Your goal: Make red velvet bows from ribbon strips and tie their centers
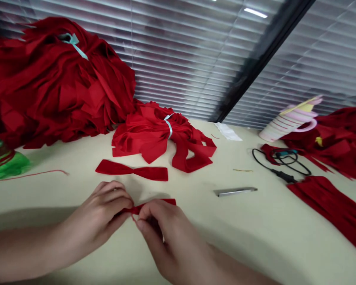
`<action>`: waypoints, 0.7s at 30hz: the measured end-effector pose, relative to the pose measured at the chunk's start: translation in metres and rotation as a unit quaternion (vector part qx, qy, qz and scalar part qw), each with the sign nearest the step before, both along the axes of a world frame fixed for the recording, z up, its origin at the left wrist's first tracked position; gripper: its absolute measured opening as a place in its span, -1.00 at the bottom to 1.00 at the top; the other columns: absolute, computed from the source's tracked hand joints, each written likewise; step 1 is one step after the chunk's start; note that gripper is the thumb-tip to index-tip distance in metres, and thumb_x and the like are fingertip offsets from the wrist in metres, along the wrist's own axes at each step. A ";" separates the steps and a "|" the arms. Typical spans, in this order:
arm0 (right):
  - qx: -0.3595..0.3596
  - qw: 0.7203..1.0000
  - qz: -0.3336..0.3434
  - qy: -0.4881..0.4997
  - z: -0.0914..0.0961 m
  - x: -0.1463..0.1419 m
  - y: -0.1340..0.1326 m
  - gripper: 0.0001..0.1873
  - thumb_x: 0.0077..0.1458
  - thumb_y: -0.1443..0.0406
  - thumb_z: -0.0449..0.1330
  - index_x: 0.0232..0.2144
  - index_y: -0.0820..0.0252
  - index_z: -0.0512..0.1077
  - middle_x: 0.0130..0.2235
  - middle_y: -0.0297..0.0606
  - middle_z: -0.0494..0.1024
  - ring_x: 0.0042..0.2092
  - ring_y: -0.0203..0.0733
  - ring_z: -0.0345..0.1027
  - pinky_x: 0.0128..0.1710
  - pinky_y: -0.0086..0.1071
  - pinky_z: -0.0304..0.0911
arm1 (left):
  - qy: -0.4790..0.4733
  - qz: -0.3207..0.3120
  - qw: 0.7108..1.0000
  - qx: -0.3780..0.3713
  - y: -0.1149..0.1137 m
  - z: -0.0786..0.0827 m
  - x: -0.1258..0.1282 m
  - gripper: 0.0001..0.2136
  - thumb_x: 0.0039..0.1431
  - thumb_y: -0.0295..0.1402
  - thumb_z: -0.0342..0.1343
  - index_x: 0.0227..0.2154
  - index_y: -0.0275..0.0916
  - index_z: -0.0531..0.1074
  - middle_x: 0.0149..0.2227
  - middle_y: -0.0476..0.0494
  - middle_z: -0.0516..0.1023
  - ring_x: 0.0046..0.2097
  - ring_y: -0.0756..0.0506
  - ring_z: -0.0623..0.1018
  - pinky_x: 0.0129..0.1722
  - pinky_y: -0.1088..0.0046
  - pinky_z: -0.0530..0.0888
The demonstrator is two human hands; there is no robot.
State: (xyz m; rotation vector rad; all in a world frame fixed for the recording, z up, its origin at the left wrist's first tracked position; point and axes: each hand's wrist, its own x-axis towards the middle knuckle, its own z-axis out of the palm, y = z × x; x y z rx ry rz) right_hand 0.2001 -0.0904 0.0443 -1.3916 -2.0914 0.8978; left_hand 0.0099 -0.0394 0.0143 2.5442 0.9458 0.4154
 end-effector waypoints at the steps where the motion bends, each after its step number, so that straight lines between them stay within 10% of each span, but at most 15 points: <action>1: 0.010 1.000 0.002 0.006 -0.004 -0.001 -0.004 -0.84 0.17 0.37 -0.04 -0.47 0.15 0.17 -0.49 -0.38 0.31 -0.48 -0.35 0.17 -0.53 -0.49 0.12 | -0.005 0.006 1.000 -0.004 0.001 0.000 -0.001 -0.87 0.21 -0.51 -0.05 -0.38 -0.27 0.38 -0.35 -0.11 0.43 -0.16 -0.16 0.34 -0.16 0.19 0.31; 14: 0.049 0.996 0.051 0.050 -0.031 -0.010 -0.010 -0.84 -0.06 0.51 0.05 -0.48 0.17 0.22 -0.45 -0.34 0.35 -0.45 -0.37 0.24 -0.47 -0.52 0.19 | -0.146 0.048 0.988 0.010 0.011 0.001 0.000 -0.90 0.15 -0.55 0.00 -0.36 -0.26 0.37 -0.38 -0.09 0.43 -0.26 -0.11 0.36 -0.25 0.29 0.32; 21: -0.045 0.986 -0.079 0.139 -0.025 -0.004 0.002 -0.82 0.10 0.19 0.10 -0.38 0.21 0.35 -0.53 -0.35 0.31 -0.51 -0.35 0.16 -0.57 -0.48 0.10 | -0.228 0.039 0.972 0.030 0.008 0.009 0.002 -0.90 0.14 -0.57 0.03 -0.38 -0.25 0.36 -0.37 -0.04 0.43 -0.24 -0.05 0.37 -0.23 0.37 0.32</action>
